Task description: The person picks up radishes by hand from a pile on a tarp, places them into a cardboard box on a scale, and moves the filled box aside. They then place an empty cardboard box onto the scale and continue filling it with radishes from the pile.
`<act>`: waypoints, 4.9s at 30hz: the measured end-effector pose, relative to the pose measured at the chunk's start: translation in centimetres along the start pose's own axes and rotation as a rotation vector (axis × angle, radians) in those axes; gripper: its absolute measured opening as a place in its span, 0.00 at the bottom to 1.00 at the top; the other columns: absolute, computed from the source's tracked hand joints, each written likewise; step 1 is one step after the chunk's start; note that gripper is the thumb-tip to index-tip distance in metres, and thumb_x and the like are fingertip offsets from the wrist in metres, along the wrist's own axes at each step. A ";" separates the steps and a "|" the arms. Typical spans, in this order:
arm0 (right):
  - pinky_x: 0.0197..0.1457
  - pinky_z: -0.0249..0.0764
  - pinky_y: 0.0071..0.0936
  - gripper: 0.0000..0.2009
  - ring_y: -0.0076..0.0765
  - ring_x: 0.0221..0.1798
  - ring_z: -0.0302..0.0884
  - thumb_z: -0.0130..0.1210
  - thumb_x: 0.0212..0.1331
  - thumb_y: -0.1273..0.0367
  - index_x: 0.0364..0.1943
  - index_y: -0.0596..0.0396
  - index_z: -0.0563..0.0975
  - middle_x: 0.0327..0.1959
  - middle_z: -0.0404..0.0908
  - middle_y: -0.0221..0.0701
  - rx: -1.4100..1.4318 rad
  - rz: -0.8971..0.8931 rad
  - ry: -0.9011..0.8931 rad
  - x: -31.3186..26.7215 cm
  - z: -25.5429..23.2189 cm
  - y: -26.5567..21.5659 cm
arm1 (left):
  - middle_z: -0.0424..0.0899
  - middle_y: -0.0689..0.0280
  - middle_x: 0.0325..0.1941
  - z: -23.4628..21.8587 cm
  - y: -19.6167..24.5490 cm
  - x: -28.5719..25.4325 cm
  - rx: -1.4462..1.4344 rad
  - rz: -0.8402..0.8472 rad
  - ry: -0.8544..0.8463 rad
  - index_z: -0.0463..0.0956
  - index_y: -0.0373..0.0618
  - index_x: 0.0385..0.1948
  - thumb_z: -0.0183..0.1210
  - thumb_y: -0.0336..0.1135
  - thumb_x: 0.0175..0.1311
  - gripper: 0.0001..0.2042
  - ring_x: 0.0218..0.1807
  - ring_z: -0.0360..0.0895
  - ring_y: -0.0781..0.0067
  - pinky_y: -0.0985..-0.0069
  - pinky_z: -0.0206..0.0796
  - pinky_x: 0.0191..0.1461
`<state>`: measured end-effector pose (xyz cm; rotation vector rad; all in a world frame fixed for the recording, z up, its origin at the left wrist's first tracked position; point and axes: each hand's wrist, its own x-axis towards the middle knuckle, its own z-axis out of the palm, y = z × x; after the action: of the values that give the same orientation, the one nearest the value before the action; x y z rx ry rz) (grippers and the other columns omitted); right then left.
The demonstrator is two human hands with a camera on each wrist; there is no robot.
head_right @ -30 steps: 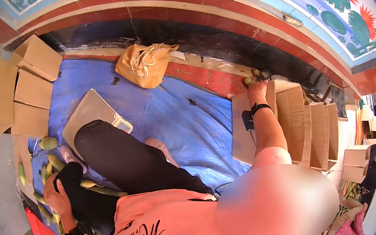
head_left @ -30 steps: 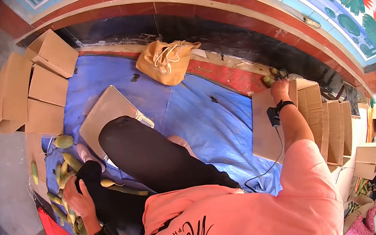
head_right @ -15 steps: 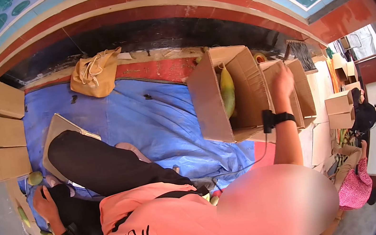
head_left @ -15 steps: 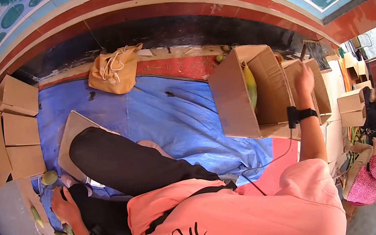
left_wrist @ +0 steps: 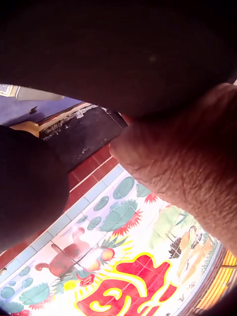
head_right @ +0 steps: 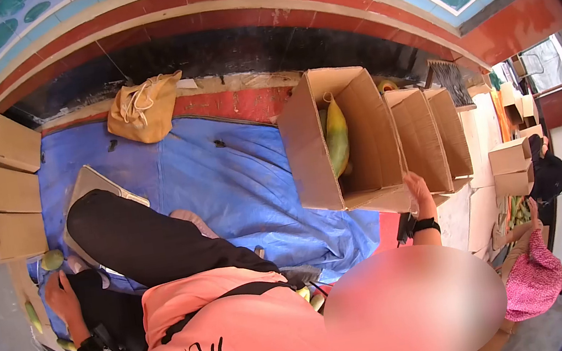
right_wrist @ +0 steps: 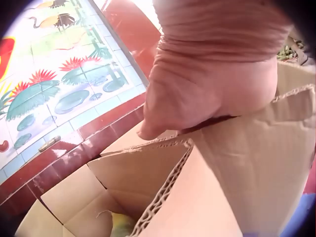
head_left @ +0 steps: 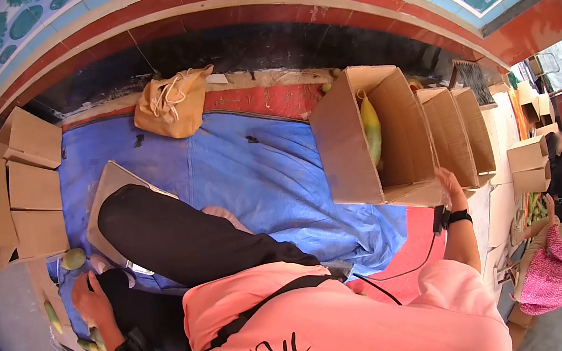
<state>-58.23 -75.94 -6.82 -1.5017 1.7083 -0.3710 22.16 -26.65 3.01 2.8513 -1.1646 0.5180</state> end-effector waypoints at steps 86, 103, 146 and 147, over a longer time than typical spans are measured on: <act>0.59 0.67 0.41 0.24 0.48 0.55 0.72 0.65 0.42 0.75 0.50 0.55 0.75 0.51 0.76 0.37 -0.366 -1.914 -0.369 -17.3 50.9 -59.7 | 0.59 0.48 0.65 -2.6 -3.4 -0.1 -0.737 -0.742 0.322 0.59 0.37 0.63 0.45 0.43 0.72 0.24 0.66 0.61 0.51 0.61 0.53 0.69; 0.59 0.66 0.40 0.12 0.52 0.54 0.72 0.54 0.58 0.74 0.46 0.60 0.77 0.50 0.77 0.44 -0.403 -1.553 -0.282 -16.6 47.8 -51.6 | 0.73 0.58 0.57 -5.4 -8.6 -9.4 -0.679 -1.017 0.692 0.65 0.36 0.59 0.43 0.42 0.74 0.21 0.57 0.74 0.66 0.71 0.64 0.57; 0.59 0.68 0.39 0.10 0.51 0.53 0.73 0.50 0.60 0.74 0.44 0.60 0.76 0.48 0.77 0.42 -0.493 -1.561 -0.223 -17.5 48.9 -51.7 | 0.85 0.66 0.47 8.5 -9.6 -32.0 0.043 -0.643 -1.572 0.83 0.54 0.42 0.64 0.42 0.51 0.15 0.49 0.82 0.64 0.67 0.75 0.44; 0.59 0.68 0.40 0.10 0.51 0.53 0.73 0.50 0.60 0.74 0.44 0.60 0.76 0.48 0.77 0.42 -0.483 -1.553 -0.238 -17.5 48.8 -51.7 | 0.85 0.64 0.44 8.5 -8.8 -34.0 0.043 -0.779 -1.439 0.84 0.54 0.39 0.60 0.40 0.55 0.11 0.47 0.83 0.64 0.69 0.75 0.44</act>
<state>12.02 -58.65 4.54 -2.8580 0.1099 -0.5048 8.02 1.52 -14.58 3.0938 0.2152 -1.6863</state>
